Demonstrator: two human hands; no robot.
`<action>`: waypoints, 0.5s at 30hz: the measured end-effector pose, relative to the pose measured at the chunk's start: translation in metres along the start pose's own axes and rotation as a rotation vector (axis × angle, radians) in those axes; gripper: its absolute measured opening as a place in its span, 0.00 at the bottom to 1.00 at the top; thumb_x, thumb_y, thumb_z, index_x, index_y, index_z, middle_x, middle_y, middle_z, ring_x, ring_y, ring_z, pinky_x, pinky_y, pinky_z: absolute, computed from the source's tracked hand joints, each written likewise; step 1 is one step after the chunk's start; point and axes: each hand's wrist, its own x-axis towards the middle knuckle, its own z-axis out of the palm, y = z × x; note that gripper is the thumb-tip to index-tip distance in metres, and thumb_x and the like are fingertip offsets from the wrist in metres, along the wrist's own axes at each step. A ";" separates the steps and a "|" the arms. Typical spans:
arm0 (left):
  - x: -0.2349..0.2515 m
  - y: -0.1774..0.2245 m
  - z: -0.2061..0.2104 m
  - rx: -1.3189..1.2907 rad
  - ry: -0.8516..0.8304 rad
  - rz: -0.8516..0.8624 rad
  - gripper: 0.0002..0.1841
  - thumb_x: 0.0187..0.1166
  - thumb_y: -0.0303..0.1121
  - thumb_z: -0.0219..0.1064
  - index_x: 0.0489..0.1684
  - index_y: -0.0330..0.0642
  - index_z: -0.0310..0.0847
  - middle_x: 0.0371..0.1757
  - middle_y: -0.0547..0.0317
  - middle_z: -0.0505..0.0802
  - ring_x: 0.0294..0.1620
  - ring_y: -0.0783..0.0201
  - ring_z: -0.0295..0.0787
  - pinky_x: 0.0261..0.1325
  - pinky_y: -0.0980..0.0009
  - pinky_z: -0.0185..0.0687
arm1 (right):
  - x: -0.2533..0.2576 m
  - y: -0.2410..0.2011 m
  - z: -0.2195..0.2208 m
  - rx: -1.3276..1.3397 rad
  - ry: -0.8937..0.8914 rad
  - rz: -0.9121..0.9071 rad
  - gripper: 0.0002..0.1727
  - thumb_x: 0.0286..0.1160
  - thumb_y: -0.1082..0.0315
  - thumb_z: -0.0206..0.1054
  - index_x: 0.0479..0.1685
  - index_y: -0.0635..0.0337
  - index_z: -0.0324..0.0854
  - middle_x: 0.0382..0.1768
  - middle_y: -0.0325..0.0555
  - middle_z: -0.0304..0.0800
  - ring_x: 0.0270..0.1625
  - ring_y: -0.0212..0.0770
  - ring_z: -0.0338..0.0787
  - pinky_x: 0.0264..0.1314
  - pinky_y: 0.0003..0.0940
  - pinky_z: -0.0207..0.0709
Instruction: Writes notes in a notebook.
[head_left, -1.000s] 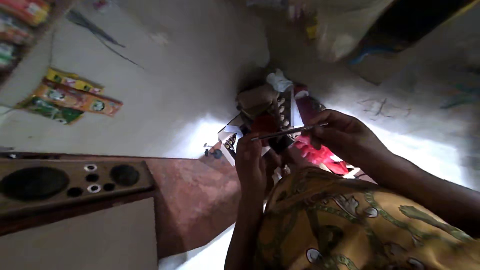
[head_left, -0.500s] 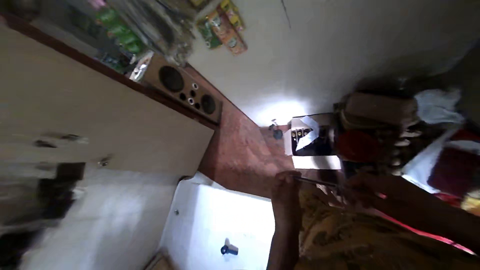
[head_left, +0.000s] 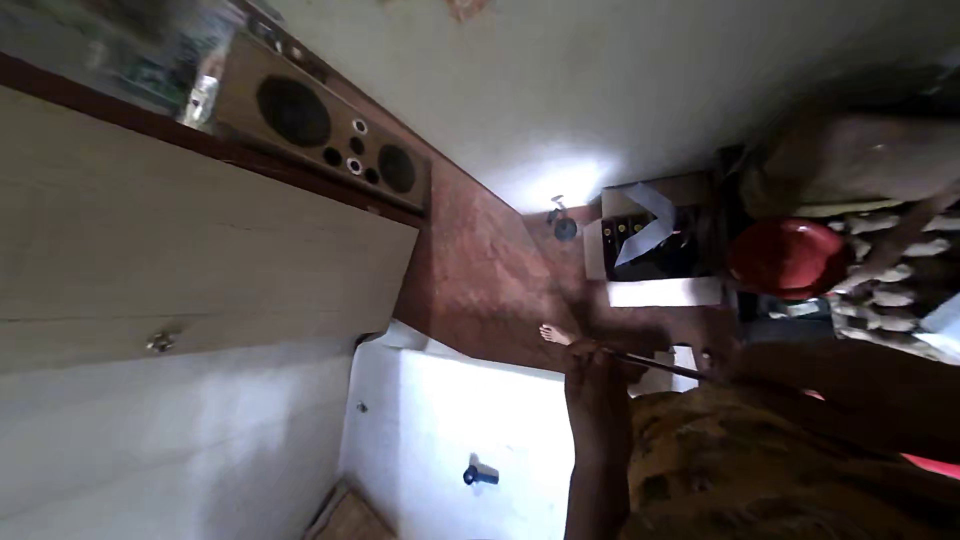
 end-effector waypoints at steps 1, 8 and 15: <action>0.013 0.004 -0.014 0.012 0.048 -0.029 0.06 0.86 0.32 0.55 0.49 0.49 0.78 0.42 0.63 0.93 0.44 0.68 0.91 0.53 0.69 0.88 | 0.021 -0.002 0.001 -0.028 0.005 -0.027 0.16 0.87 0.66 0.60 0.60 0.69 0.85 0.48 0.65 0.91 0.49 0.65 0.92 0.54 0.65 0.82; 0.105 0.106 -0.143 -0.024 0.195 0.074 0.08 0.90 0.40 0.55 0.45 0.55 0.79 0.42 0.65 0.94 0.46 0.69 0.92 0.55 0.69 0.87 | 0.241 -0.042 0.009 -0.196 -0.222 -0.174 0.19 0.93 0.60 0.52 0.62 0.65 0.82 0.52 0.62 0.89 0.55 0.63 0.91 0.55 0.61 0.82; 0.151 0.237 -0.238 -0.031 0.367 0.312 0.05 0.82 0.34 0.67 0.37 0.50 0.87 0.42 0.60 0.95 0.39 0.70 0.92 0.48 0.75 0.88 | 0.439 -0.097 0.030 -0.380 0.093 -0.576 0.13 0.87 0.62 0.57 0.49 0.60 0.83 0.34 0.53 0.88 0.33 0.55 0.92 0.31 0.51 0.85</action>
